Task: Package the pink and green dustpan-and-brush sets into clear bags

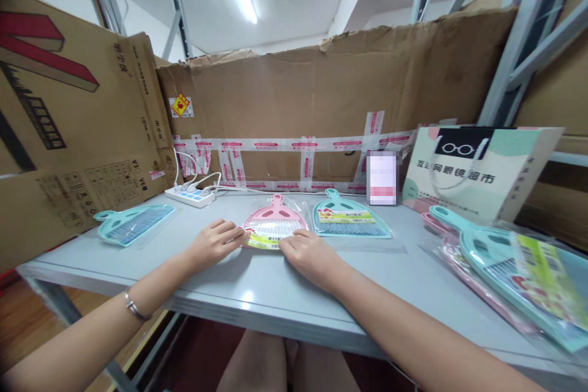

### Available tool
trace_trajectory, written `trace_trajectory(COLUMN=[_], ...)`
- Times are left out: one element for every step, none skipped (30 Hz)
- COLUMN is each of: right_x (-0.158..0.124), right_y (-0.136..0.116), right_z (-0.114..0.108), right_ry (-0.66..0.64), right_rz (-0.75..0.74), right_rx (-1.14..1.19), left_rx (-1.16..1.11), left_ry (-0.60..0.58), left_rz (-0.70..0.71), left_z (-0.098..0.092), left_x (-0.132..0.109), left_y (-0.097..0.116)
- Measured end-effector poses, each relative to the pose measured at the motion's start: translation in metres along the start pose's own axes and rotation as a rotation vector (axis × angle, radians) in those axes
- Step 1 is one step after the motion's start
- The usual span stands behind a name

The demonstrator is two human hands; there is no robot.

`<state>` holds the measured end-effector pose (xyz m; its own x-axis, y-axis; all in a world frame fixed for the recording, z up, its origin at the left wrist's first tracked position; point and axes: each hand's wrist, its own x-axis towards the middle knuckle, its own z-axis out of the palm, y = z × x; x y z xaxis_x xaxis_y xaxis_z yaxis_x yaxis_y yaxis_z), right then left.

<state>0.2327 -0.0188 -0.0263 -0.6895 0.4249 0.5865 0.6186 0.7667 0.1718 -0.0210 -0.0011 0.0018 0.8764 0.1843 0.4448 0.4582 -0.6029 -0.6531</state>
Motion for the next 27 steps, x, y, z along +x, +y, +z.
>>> trace_trajectory(right_x=[0.0, 0.001, 0.001, 0.002, 0.003, 0.004, 0.004, 0.005, 0.005, 0.005, 0.005, 0.005, 0.005, 0.006, 0.006, 0.006, 0.006, 0.006, 0.006, 0.007, 0.007, 0.007, 0.007, 0.006, 0.006, 0.005, 0.005], right_y=[-0.001, -0.001, -0.001, -0.002, -0.002, -0.002, -0.002, -0.002, -0.002, -0.001, -0.001, -0.001, -0.001, -0.001, -0.001, -0.001, -0.001, -0.001, -0.001, -0.002, -0.002, -0.002, -0.002, -0.001, -0.001, 0.0, 0.001], right_z=[0.0, -0.002, -0.004, -0.006, -0.009, -0.011, -0.013, -0.014, -0.014, -0.014, -0.013, -0.013, -0.013, -0.012, -0.012, -0.013, -0.013, -0.014, -0.014, -0.014, -0.013, -0.013, -0.012, -0.011, -0.01, -0.008, -0.007], right_ry=[-0.085, -0.164, -0.231, -0.279, -0.317, -0.345, -0.365, -0.38, -0.391, -0.398, -0.403, -0.407, -0.412, -0.415, -0.419, -0.422, -0.425, -0.428, -0.426, -0.418, -0.403, -0.381, -0.355, -0.331, -0.312, -0.298, -0.286], right_rz=[0.032, 0.067, 0.11, 0.169, 0.223, 0.261, 0.282, 0.289, 0.29, 0.292, 0.294, 0.296, 0.301, 0.306, 0.312, 0.317, 0.321, 0.325, 0.327, 0.328, 0.326, 0.323, 0.318, 0.312, 0.308, 0.31, 0.317], right_rx=[-0.032, -0.071, -0.1, -0.107, -0.106, -0.104, -0.106, -0.112, -0.122, -0.133, -0.14, -0.144, -0.146, -0.148, -0.151, -0.156, -0.165, -0.173, -0.181, -0.185, -0.189, -0.195, -0.205, -0.22, -0.238, -0.255, -0.268], left_rx=[-0.004, -0.023, -0.051, -0.078, -0.098, -0.103, -0.096, -0.079, -0.06, -0.05, -0.05, -0.062, -0.081, -0.106, -0.133, -0.162, -0.191, -0.218, -0.241, -0.254, -0.254, -0.241, -0.22, -0.199, -0.18, -0.17, -0.173], left_ry=[-0.049, -0.092, -0.13, -0.159, -0.185, -0.209, -0.235, -0.26, -0.283, -0.299, -0.309, -0.314, -0.316, -0.321, -0.328, -0.338, -0.347, -0.351, -0.35, -0.342, -0.334, -0.329, -0.331, -0.339, -0.351, -0.363, -0.373], left_rz=[0.004, 0.011, 0.022, 0.039, 0.056, 0.067, 0.065, 0.044, 0.011, -0.022, -0.047, -0.059, -0.061, -0.064, -0.076, -0.1, -0.131, -0.165, -0.195, -0.224, -0.247, -0.271, -0.286, -0.291, -0.291, -0.293, -0.303], left_z=[0.004, 0.007, 0.01, 0.013, 0.015, 0.016, 0.017, 0.017, 0.017, 0.018, 0.018, 0.019, 0.02, 0.022, 0.024, 0.026, 0.028, 0.03, 0.031, 0.033, 0.033, 0.034, 0.033, 0.032, 0.029, 0.027, 0.024], left_x=[0.001, 0.001, 0.002, 0.003, 0.003, 0.004, 0.004, 0.005, 0.007, 0.009, 0.011, 0.013, 0.015, 0.017, 0.018, 0.018, 0.017, 0.016, 0.015, 0.014, 0.014, 0.015, 0.016, 0.019, 0.021, 0.023, 0.025], left_y=[0.0, 0.0, 0.0, 0.001, 0.002, 0.003, 0.004, 0.005, 0.006, 0.007, 0.008, 0.009, 0.009, 0.01, 0.01, 0.011, 0.011, 0.011, 0.01, 0.01, 0.01, 0.01, 0.01, 0.009, 0.009, 0.008, 0.007])
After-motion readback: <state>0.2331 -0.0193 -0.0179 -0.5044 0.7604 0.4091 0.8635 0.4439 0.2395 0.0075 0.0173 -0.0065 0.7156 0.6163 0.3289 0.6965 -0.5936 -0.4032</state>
